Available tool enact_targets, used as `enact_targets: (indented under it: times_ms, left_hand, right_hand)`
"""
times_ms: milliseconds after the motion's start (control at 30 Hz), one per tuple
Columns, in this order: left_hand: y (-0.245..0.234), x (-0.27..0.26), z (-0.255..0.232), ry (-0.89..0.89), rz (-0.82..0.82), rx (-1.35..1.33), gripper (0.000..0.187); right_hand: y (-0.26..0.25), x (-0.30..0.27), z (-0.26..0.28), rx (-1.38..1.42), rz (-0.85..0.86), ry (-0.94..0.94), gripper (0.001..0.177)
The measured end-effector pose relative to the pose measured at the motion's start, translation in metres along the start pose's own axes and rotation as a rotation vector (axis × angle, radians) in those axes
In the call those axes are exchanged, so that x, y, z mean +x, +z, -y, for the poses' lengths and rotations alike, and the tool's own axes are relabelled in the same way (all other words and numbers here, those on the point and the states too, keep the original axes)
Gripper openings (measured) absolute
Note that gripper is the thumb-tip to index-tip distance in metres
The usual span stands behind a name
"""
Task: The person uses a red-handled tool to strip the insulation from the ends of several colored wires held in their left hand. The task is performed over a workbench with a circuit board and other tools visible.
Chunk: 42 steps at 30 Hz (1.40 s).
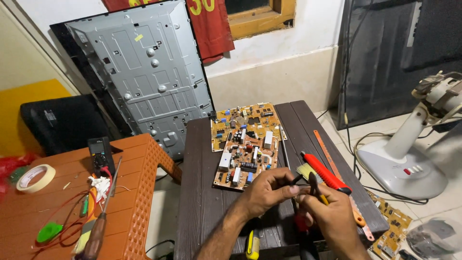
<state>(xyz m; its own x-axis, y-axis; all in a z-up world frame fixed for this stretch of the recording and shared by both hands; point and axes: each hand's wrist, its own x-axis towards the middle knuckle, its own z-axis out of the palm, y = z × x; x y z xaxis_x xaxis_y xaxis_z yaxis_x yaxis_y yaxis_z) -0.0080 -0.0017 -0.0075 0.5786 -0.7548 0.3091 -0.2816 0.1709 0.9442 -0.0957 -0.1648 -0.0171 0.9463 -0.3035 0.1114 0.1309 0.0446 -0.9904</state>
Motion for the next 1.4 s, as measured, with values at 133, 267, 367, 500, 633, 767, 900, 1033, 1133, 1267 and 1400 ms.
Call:
enact_targets:
  times_ms: [133, 267, 367, 500, 633, 767, 900, 1033, 1133, 1267, 1400]
  left_hand:
    - [0.002, -0.002, 0.004, -0.035, 0.031, -0.033, 0.021]
    - [0.003, -0.002, 0.011, -0.005, 0.075, -0.091, 0.017]
    - [0.002, -0.004, 0.009, -0.014, 0.082, -0.085, 0.018]
    - [-0.001, -0.004, 0.009, -0.027, -0.001, -0.199, 0.023]
    - [-0.005, 0.003, 0.008, -0.018, -0.166, -0.258, 0.025]
    - [-0.005, 0.014, 0.01, -0.029, -0.299, -0.197, 0.027]
    - [-0.007, 0.024, 0.015, -0.039, -0.367, -0.103, 0.03]
    - [-0.008, 0.031, 0.021, 0.039, -0.41, -0.104, 0.03]
    - [-0.008, 0.032, 0.025, 0.053, -0.456, -0.159, 0.032]
    - [-0.005, 0.03, 0.016, 0.131, -0.469, -0.094, 0.033]
    - [-0.003, 0.028, 0.015, 0.133, -0.5, -0.029, 0.033]
  right_hand:
    - [-0.017, 0.008, -0.025, 0.287, 0.073, 0.199, 0.018]
    - [-0.029, 0.011, -0.026, 0.504, 0.139, 0.568, 0.011]
    - [-0.034, 0.013, -0.031, 0.662, 0.242, 0.68, 0.009]
    - [-0.023, 0.006, -0.01, 0.432, 0.132, 0.577, 0.012]
    - [-0.016, -0.004, 0.014, 0.228, 0.01, 0.46, 0.033]
    - [-0.007, -0.003, 0.025, -0.21, -0.083, 0.312, 0.035]
    - [-0.002, 0.011, 0.011, -0.457, -0.152, 0.217, 0.034]
    - [0.008, 0.024, 0.016, -0.701, -0.085, 0.205, 0.034]
    - [0.009, 0.034, 0.002, -0.873, -0.04, 0.219, 0.043]
    - [0.015, 0.037, -0.008, -1.141, 0.033, 0.087, 0.031]
    - [0.026, 0.037, 0.003, -1.147, -0.004, 0.091, 0.025]
